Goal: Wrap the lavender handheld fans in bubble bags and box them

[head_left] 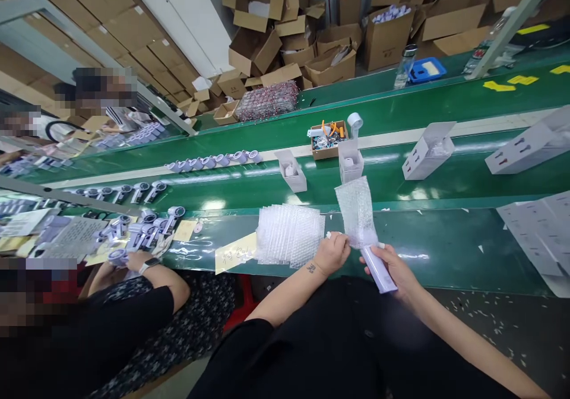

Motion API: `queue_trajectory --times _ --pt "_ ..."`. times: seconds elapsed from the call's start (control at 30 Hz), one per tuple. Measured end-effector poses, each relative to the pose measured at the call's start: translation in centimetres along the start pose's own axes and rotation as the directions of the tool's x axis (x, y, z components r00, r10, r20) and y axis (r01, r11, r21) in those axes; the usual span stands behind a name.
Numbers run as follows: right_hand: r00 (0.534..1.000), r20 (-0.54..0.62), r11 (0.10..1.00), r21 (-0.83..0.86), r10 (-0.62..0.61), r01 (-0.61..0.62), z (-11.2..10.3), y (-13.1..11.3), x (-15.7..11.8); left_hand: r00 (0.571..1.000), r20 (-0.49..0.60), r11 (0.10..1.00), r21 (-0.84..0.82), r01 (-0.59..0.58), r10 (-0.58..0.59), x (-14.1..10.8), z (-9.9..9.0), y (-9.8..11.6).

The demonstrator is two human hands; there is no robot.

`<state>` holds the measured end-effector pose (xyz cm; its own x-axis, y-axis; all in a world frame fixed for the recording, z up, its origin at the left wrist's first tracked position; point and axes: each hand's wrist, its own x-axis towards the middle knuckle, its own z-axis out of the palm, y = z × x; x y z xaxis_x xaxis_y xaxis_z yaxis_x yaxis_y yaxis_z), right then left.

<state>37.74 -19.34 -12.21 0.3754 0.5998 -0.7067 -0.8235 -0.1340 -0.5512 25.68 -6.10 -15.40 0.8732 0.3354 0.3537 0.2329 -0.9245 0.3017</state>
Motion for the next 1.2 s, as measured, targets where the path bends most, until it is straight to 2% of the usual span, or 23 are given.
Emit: queue_trajectory --times 0.1,0.13,0.2,0.27,0.33,0.4,0.47,0.5,0.53,0.57,0.63,0.7,0.8,0.87,0.9,0.93,0.97,1.0,1.03,1.07,1.1,1.17,1.2 --pt "1.0 -0.029 0.997 0.072 0.009 -0.007 -0.1 0.4 0.9 0.987 0.119 0.982 -0.17 -0.085 0.106 1.4 0.3 1.1" --pt "0.999 -0.042 0.997 0.081 0.021 -0.017 -0.3 0.5 1.2 0.981 0.17 0.968 -0.245 -0.053 0.097 2.0 0.2 1.4" --pt "0.994 -0.078 0.995 0.069 0.075 -0.07 -0.7 0.7 1.6 0.951 0.3 0.911 -0.366 0.189 -0.076 3.4 -0.2 1.9" --pt "0.987 -0.099 0.992 0.005 0.125 -0.125 -1.4 0.7 1.6 0.849 0.442 0.769 -0.421 0.48 -0.289 4.9 -0.7 2.0" --pt "0.986 -0.111 0.989 -0.074 0.121 -0.13 -2.4 0.0 1.2 0.745 0.57 0.622 -0.455 0.637 -0.346 6.1 -1.1 2.2" --pt "0.992 -0.124 0.968 -0.25 -0.018 -0.014 -3.5 -1.7 0.2 0.676 0.661 0.501 -0.486 0.716 -0.324 7.0 -1.6 2.7" --pt "0.963 -0.091 0.854 -0.489 -0.254 0.179 -4.5 -4.0 -1.2 0.635 0.717 0.389 -0.519 0.761 -0.286 7.6 -2.4 3.2" --pt "0.933 -0.051 0.772 -0.578 -0.357 0.264 -4.9 -5.1 -2.0 0.637 0.727 0.346 -0.547 0.763 -0.257 7.9 -2.9 3.4" --pt "0.907 -0.009 0.716 -0.617 -0.422 0.327 -5.1 -6.2 -2.8 0.66 0.718 0.317 -0.588 0.744 -0.218 8.3 -3.4 3.4" --pt "0.894 0.019 0.71 -0.601 -0.447 0.367 -5.2 -7.1 -3.5 0.698 0.696 0.303 -0.638 0.708 -0.168 8.7 -3.8 3.4" --pt "0.897 0.039 0.779 -0.481 -0.44 0.403 -5.0 -8.1 -4.4 0.791 0.61 0.318 -0.742 0.59 -0.042 9.9 -4.4 3.1" --pt "0.899 0.065 0.823 -0.378 -0.434 0.425 -4.5 -8.3 -4.7 0.845 0.522 0.396 -0.805 0.442 0.117 11.0 -4.2 3.3" --pt "0.873 0.124 0.809 -0.334 -0.471 0.484 -4.1 -8.3 -4.8 0.83 0.472 0.546 -0.797 0.258 0.297 12.0 -2.4 5.1" --pt "0.861 0.093 0.817 -0.282 -0.499 0.504 -5.2 -9.0 -5.1 0.85 0.452 0.604 -0.767 0.217 0.269 12.0 -0.8 6.9" --pt "0.846 0.004 0.82 -0.243 -0.533 0.518 -6.5 -9.6 -5.4 0.872 0.44 0.612 -0.756 0.23 0.215 11.9 -0.1 7.7" --pt "0.803 -0.143 0.811 -0.205 -0.579 0.548 -8.3 -10.4 -5.7 0.886 0.438 0.605 -0.75 0.268 0.151 11.9 0.6 8.3" --pt "0.723 -0.329 0.792 -0.179 -0.607 0.584 -10.6 -11.3 -5.9 0.889 0.45 0.577 -0.749 0.326 0.083 11.8 1.0 8.8" --pt "0.57 -0.541 0.748 -0.181 -0.618 0.639 -13.2 -12.2 -6.0 0.881 0.472 0.526 -0.755 0.392 0.02 11.9 1.4 9.1" --pt "0.395 -0.7 0.698 -0.206 -0.595 0.686 -16.0 -13.0 -6.0 0.865 0.501 0.458 -0.762 0.458 -0.032 12.0 1.6 9.2" --pt "0.271 -0.798 0.685 -0.227 -0.538 0.692 -18.7 -13.7 -5.8 0.844 0.53 0.381 -0.767 0.516 -0.076 12.1 1.6 9.2" --pt "0.212 -0.85 0.7 -0.228 -0.482 0.677 -21.1 -14.1 -5.5 0.824 0.555 0.302 -0.771 0.561 -0.114 12.2 1.6 9.1" --pt "0.22 -0.87 0.736 -0.209 -0.44 0.644 -24.3 -14.2 -4.7 0.791 0.584 0.166 -0.775 0.61 -0.18 12.6 1.4 8.8" --pt "0.238 -0.87 0.746 -0.195 -0.431 0.637 -25.0 -13.9 -4.4 0.777 0.593 0.109 -0.776 0.622 -0.212 12.7 1.1 8.5"
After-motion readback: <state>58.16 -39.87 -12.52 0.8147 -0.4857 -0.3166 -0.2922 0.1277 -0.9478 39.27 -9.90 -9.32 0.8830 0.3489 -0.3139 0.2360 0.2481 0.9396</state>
